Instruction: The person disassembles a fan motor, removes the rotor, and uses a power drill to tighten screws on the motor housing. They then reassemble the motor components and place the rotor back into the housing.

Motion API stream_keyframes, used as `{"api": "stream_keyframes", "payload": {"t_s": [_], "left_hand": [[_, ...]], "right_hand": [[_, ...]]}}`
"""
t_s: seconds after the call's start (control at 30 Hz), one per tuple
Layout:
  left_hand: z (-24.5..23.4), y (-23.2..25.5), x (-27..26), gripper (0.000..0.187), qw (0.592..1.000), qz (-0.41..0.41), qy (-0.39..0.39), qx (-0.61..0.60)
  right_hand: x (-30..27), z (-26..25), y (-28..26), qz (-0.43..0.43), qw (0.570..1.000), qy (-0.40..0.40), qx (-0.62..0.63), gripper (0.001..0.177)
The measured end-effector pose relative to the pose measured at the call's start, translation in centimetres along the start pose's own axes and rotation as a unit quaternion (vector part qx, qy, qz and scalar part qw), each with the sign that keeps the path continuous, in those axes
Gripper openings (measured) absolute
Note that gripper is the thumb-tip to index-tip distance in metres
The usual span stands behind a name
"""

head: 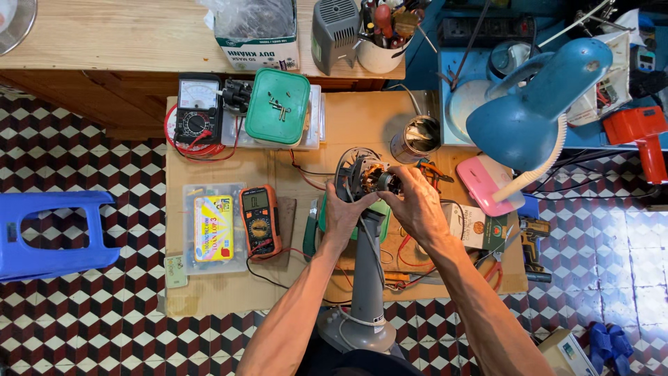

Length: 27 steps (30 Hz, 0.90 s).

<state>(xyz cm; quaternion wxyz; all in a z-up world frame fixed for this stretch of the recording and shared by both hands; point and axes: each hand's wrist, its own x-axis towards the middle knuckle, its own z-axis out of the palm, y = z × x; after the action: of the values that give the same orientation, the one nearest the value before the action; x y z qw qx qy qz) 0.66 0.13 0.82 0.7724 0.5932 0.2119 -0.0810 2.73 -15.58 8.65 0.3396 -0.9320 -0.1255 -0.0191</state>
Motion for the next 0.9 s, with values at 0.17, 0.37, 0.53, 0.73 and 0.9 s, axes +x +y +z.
{"api": "stream_keyframes", "payload": {"t_s": [0.17, 0.37, 0.53, 0.73, 0.9], "left_hand": [[-0.1, 0.0, 0.3, 0.082, 1.0, -0.024, -0.001, 0.016], [-0.4, 0.1, 0.2, 0.086, 1.0, -0.016, -0.013, 0.0], [-0.3, 0.2, 0.0, 0.085, 0.999, 0.01, -0.018, 0.031], [0.0, 0.4, 0.5, 0.089, 0.999, -0.023, -0.027, 0.02], [-0.2, 0.4, 0.2, 0.085, 0.998, -0.034, -0.058, -0.006]], "right_hand": [[1.3, -0.1, -0.3, 0.237, 0.966, -0.094, 0.03, 0.05], [0.4, 0.6, -0.4, 0.068, 0.996, -0.058, -0.004, 0.049], [0.2, 0.8, -0.4, 0.039, 0.998, -0.043, 0.01, 0.049], [-0.2, 1.0, -0.6, 0.093, 0.995, -0.017, 0.037, 0.049], [-0.4, 1.5, 0.2, 0.088, 0.996, -0.007, 0.013, 0.05]]}}
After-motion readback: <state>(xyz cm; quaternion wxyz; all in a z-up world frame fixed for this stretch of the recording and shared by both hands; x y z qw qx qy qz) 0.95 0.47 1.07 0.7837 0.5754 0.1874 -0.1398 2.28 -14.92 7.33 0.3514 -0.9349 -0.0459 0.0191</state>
